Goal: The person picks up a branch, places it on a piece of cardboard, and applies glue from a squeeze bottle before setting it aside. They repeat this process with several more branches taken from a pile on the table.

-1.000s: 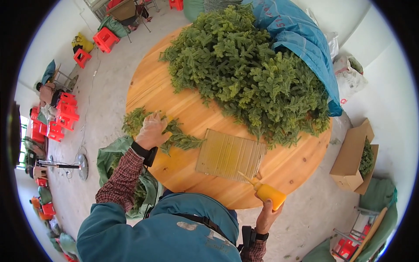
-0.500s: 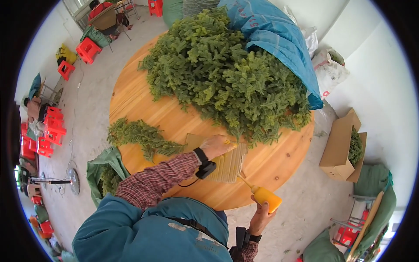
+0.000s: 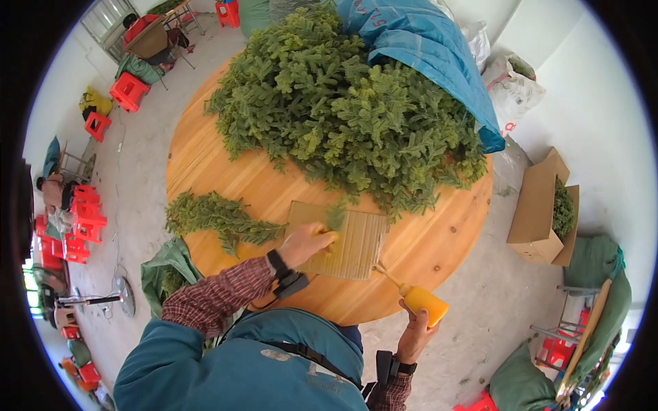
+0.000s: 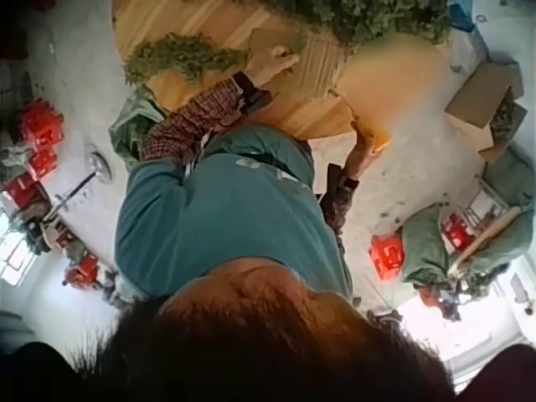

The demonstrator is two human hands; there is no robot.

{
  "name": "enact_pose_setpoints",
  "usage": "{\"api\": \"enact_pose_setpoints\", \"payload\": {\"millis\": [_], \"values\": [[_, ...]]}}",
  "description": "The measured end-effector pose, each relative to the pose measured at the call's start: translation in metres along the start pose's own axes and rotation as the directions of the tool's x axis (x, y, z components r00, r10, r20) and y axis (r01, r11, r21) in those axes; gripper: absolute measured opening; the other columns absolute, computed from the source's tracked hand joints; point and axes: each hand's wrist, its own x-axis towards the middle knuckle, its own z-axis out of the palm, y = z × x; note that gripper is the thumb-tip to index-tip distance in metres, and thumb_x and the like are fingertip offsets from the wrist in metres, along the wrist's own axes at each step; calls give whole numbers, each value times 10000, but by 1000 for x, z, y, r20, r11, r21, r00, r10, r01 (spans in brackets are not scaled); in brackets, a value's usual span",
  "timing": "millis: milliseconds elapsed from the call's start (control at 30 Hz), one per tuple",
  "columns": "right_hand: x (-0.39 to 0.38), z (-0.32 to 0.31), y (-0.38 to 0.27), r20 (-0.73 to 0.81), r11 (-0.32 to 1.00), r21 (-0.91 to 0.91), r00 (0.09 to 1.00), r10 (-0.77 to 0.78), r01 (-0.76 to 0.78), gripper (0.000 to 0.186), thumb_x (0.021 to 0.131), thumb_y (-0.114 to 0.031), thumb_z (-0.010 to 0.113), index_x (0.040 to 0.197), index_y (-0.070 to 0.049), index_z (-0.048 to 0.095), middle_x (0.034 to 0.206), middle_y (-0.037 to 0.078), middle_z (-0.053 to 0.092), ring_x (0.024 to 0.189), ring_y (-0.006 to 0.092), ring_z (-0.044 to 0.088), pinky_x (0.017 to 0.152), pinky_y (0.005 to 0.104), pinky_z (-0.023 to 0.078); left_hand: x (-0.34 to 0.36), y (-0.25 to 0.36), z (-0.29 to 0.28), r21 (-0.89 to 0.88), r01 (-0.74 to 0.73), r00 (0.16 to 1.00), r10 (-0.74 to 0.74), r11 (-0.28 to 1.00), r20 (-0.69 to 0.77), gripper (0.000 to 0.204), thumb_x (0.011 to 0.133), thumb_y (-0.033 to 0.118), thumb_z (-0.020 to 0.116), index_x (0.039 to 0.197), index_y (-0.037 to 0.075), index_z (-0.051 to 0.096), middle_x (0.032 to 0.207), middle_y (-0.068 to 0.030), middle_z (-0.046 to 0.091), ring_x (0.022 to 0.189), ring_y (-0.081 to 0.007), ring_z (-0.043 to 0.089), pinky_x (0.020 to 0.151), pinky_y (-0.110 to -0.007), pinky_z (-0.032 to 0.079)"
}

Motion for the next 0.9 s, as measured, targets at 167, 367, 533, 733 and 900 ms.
{"api": "enact_pose_setpoints", "payload": {"millis": [167,367,533,733,900], "values": [[3,17,9,49,999,-30,998,33,-32,445,974,-286,581,1271,30,484,1195,183,616,1070,296,652,911,424,563,-40,-76,-23,89,116,993,-114,989,-24,390,954,350,625,1058,-26,634,831,-71,681,770,-136,684,625,-260,538],[2,39,12,149,996,-44,985,83,-77,432,965,-238,586,1272,28,438,1169,174,587,1052,317,644,898,462,552,-63,-44,-29,0,87,966,-85,996,244,363,971,315,575,1135,-6,619,856,-96,675,741,-191,681,618,-325,538],[-4,45,15,218,990,-69,967,133,-120,413,958,-181,564,1277,35,415,1166,191,575,1010,347,657,920,466,540,-81,0,-50,856,-252,966,70,451,248,305,933,274,557,1046,-2,622,966,-127,651,854,-290,658,711,-425,511],[-4,51,20,194,987,-95,970,148,-132,405,952,-179,555,1271,35,428,1168,188,584,992,351,663,934,461,535,-61,-54,-33,946,-323,891,346,29,294,423,882,259,577,1233,23,588,1243,-152,565,1141,-302,545,897,-413,454],[-4,55,20,170,990,-75,977,127,-116,444,963,-278,600,1260,23,463,1178,177,601,1021,315,656,919,462,550,-56,-41,4,913,-316,920,321,259,227,488,890,259,576,1305,4,542,1302,-171,543,1130,-306,558,904,-419,460]]}}
